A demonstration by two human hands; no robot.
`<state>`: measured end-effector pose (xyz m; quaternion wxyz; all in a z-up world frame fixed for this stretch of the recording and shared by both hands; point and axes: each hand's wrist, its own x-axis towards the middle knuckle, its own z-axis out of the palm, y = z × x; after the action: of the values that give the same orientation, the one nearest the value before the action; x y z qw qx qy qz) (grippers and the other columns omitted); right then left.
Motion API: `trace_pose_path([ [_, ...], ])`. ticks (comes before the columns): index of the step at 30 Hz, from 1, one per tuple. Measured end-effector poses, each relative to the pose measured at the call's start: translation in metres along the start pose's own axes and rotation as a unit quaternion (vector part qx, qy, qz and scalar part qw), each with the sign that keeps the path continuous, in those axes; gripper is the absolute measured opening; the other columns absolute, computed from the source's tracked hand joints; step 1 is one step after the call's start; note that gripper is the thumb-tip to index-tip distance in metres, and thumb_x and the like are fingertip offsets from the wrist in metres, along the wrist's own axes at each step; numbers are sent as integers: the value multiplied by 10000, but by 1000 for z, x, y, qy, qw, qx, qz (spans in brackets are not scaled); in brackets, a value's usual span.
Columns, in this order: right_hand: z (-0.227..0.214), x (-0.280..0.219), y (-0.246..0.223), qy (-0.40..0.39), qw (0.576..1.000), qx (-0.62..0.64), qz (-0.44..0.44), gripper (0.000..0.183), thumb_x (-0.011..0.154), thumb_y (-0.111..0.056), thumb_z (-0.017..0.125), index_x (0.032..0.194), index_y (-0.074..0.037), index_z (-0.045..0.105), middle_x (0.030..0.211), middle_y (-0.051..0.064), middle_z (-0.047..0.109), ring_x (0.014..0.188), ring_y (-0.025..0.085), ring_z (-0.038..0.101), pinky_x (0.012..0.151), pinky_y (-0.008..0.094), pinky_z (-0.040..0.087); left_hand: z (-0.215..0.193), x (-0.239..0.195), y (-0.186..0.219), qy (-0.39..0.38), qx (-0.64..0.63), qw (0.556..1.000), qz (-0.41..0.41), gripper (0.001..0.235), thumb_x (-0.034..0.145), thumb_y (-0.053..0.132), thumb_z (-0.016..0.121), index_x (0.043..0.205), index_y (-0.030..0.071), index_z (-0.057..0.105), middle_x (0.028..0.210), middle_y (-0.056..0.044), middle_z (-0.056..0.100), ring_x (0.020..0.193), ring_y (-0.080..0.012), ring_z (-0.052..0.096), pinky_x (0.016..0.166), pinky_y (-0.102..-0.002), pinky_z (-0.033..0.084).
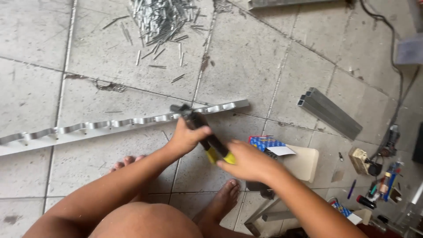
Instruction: Using a manual rivet gun to fasten metal strips together while sitting on the floor.
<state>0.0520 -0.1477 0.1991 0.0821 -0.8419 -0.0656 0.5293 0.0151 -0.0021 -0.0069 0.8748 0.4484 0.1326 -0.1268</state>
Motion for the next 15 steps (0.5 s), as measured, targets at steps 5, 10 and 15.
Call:
trace_pose_path([
  [5, -57, -68, -1, -53, 995, 31, 73, 341, 816, -412, 706, 969, -119, 791, 832, 42, 775, 761, 186, 726, 705, 315, 581, 25, 14, 105, -229, 194, 948, 109, 481, 583, 339, 948, 885, 50, 710, 815, -122, 757, 745, -225, 747, 713, -366, 619],
  [10, -33, -61, 88, -84, 976, -13, 198, 400, 865, -464, 677, 1157, -224, 809, 1143, -41, 829, 1011, 120, 780, 888, 297, 616, 23, 14, 114, -344, 276, 888, 130, 360, 673, 336, 880, 835, 82, 683, 752, -75, 741, 644, -175, 711, 546, -260, 593],
  [15, 58, -30, 210, 146, 959, 120, 213, 442, 875, -137, 740, 1283, 17, 667, 1170, 154, 773, 1090, 283, 738, 876, 403, 612, 8, -17, 123, -416, 426, 804, -14, 599, 666, 393, 948, 1037, -1, 690, 860, -176, 756, 874, -364, 758, 876, -470, 627],
])
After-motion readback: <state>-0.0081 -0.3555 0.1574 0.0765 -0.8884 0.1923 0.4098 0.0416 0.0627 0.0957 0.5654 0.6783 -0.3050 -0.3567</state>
